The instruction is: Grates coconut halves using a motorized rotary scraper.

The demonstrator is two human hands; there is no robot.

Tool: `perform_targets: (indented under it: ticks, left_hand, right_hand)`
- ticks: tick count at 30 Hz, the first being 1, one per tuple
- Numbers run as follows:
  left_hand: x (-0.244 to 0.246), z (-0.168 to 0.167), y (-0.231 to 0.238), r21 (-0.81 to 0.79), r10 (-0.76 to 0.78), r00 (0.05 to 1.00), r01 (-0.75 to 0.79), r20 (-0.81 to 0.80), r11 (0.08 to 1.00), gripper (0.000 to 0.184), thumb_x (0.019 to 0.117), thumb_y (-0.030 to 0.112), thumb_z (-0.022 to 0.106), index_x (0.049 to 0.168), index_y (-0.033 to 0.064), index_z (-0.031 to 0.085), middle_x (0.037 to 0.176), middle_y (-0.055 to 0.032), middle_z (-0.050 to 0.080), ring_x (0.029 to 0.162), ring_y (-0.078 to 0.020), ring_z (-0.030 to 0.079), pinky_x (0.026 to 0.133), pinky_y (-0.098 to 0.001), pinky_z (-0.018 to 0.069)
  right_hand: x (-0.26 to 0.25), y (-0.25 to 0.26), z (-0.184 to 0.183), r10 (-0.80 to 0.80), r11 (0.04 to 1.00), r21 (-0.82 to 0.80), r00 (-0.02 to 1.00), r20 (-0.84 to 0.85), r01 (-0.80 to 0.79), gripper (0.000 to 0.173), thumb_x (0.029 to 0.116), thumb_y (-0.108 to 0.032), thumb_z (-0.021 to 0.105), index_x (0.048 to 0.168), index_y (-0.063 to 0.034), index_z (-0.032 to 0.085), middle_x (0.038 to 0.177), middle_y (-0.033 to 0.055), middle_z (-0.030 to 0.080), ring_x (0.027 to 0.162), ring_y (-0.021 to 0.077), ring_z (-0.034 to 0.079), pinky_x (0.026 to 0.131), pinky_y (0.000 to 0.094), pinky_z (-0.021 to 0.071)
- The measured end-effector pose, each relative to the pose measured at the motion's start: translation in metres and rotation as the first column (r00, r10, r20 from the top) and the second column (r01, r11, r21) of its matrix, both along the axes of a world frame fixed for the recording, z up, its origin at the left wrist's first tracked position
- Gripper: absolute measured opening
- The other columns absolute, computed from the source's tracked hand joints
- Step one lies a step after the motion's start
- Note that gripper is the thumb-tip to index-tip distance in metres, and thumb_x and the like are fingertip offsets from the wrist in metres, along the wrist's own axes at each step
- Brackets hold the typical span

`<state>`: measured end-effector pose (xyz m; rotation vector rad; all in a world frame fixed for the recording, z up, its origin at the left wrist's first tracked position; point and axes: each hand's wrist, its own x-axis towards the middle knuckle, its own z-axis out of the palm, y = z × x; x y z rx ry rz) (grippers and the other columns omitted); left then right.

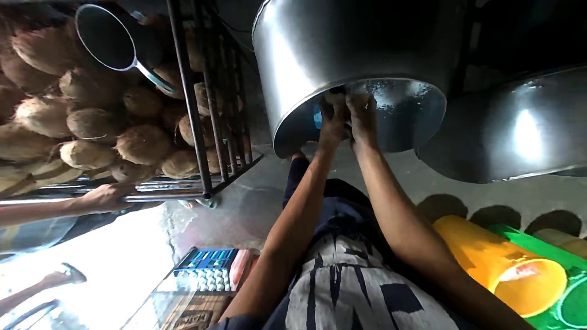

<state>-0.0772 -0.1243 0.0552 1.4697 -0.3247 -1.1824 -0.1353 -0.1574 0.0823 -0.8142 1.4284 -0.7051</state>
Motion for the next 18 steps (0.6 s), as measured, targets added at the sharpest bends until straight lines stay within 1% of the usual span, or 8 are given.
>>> perform_targets:
  ticks: [3, 5, 7, 9, 11, 13, 16, 18]
  left_hand:
    - [0.008, -0.021, 0.021, -0.029, 0.009, 0.982, -0.015, -0.190, 0.999, 0.052, 0.1103, 0.044, 0.036, 0.149, 0.0094, 0.040, 0.127, -0.0102, 0.061, 0.110, -0.0157, 0.062, 0.096, -0.0371, 0.0546]
    - [0.013, -0.038, 0.042, -0.013, 0.118, 0.878, -0.140, -0.464, 0.990, 0.054, 0.1088, 0.054, 0.025, 0.125, 0.0148, 0.058, 0.104, -0.0024, 0.066, 0.092, -0.0129, 0.064, 0.080, -0.0352, 0.0567]
    - [0.012, -0.036, 0.071, 0.018, 0.156, 0.810, -0.177, -0.565, 0.984, 0.067, 0.1041, 0.066, 0.018, 0.127, 0.0189, 0.060, 0.109, -0.0023, 0.068, 0.095, -0.0147, 0.066, 0.079, -0.0386, 0.0583]
    - [0.013, -0.022, 0.083, 0.063, 0.155, 0.819, -0.145, -0.552, 0.987, 0.081, 0.0962, 0.079, 0.010, 0.135, 0.0271, 0.058, 0.120, 0.0015, 0.068, 0.105, -0.0133, 0.065, 0.084, -0.0391, 0.0578]
    - [0.012, -0.011, 0.086, 0.067, 0.135, 0.870, -0.117, -0.475, 0.991, 0.081, 0.0949, 0.081, 0.013, 0.136, 0.0268, 0.057, 0.119, 0.0027, 0.068, 0.104, -0.0112, 0.065, 0.086, -0.0362, 0.0573]
    - [0.012, -0.008, 0.076, 0.060, 0.097, 0.960, -0.084, -0.263, 0.995, 0.069, 0.1004, 0.073, 0.024, 0.132, 0.0195, 0.054, 0.110, 0.0022, 0.065, 0.098, -0.0087, 0.062, 0.086, -0.0322, 0.0545]
    - [0.010, 0.002, 0.040, -0.030, 0.117, 0.993, -0.117, -0.014, 0.993, 0.059, 0.1091, 0.045, 0.039, 0.151, 0.0049, 0.035, 0.128, -0.0087, 0.060, 0.113, -0.0109, 0.060, 0.101, -0.0329, 0.0510]
    - [0.004, 0.016, 0.015, -0.031, 0.127, 0.992, -0.126, 0.023, 0.992, 0.061, 0.1099, 0.042, 0.039, 0.157, 0.0047, 0.026, 0.139, -0.0130, 0.055, 0.121, -0.0122, 0.058, 0.106, -0.0327, 0.0487]
  right_hand:
    - [-0.011, 0.019, -0.020, 0.118, 0.984, -0.119, 0.987, -0.105, -0.130, 0.092, 0.0922, -0.039, 0.075, 0.161, -0.0119, 0.021, 0.150, 0.0151, 0.048, 0.128, 0.0239, 0.058, 0.099, 0.0439, 0.0575]
    - [-0.032, 0.044, -0.033, 0.338, 0.867, -0.267, 0.891, -0.305, -0.420, 0.104, 0.0921, -0.037, 0.075, 0.164, -0.0062, 0.006, 0.165, 0.0197, 0.026, 0.148, 0.0274, 0.038, 0.119, 0.0440, 0.0391]
    - [-0.050, 0.072, -0.042, 0.430, 0.769, -0.289, 0.796, -0.427, -0.570, 0.112, 0.0834, -0.021, 0.085, 0.164, -0.0061, 0.008, 0.164, 0.0253, 0.024, 0.145, 0.0380, 0.040, 0.115, 0.0533, 0.0424]
    - [-0.050, 0.081, -0.049, 0.427, 0.786, -0.286, 0.816, -0.389, -0.548, 0.116, 0.0791, -0.018, 0.088, 0.163, -0.0043, 0.010, 0.162, 0.0261, 0.028, 0.141, 0.0356, 0.046, 0.112, 0.0485, 0.0469]
    - [-0.039, 0.076, -0.041, 0.403, 0.837, -0.264, 0.867, -0.295, -0.479, 0.112, 0.0835, -0.024, 0.084, 0.163, -0.0046, 0.008, 0.161, 0.0235, 0.031, 0.142, 0.0299, 0.046, 0.113, 0.0437, 0.0451]
    - [-0.020, 0.058, -0.031, 0.331, 0.907, -0.224, 0.932, -0.147, -0.358, 0.101, 0.0898, -0.026, 0.077, 0.163, -0.0040, 0.011, 0.161, 0.0191, 0.034, 0.143, 0.0215, 0.044, 0.115, 0.0356, 0.0429]
    - [0.004, 0.026, -0.007, 0.135, 0.987, -0.092, 0.991, 0.001, -0.134, 0.087, 0.0903, -0.027, 0.077, 0.159, -0.0068, 0.026, 0.147, 0.0153, 0.050, 0.129, 0.0195, 0.056, 0.105, 0.0371, 0.0523]
    - [0.006, 0.012, 0.005, 0.066, 0.994, -0.085, 0.997, 0.032, -0.063, 0.086, 0.0895, -0.027, 0.078, 0.157, -0.0085, 0.029, 0.141, 0.0132, 0.055, 0.124, 0.0183, 0.059, 0.102, 0.0370, 0.0543]
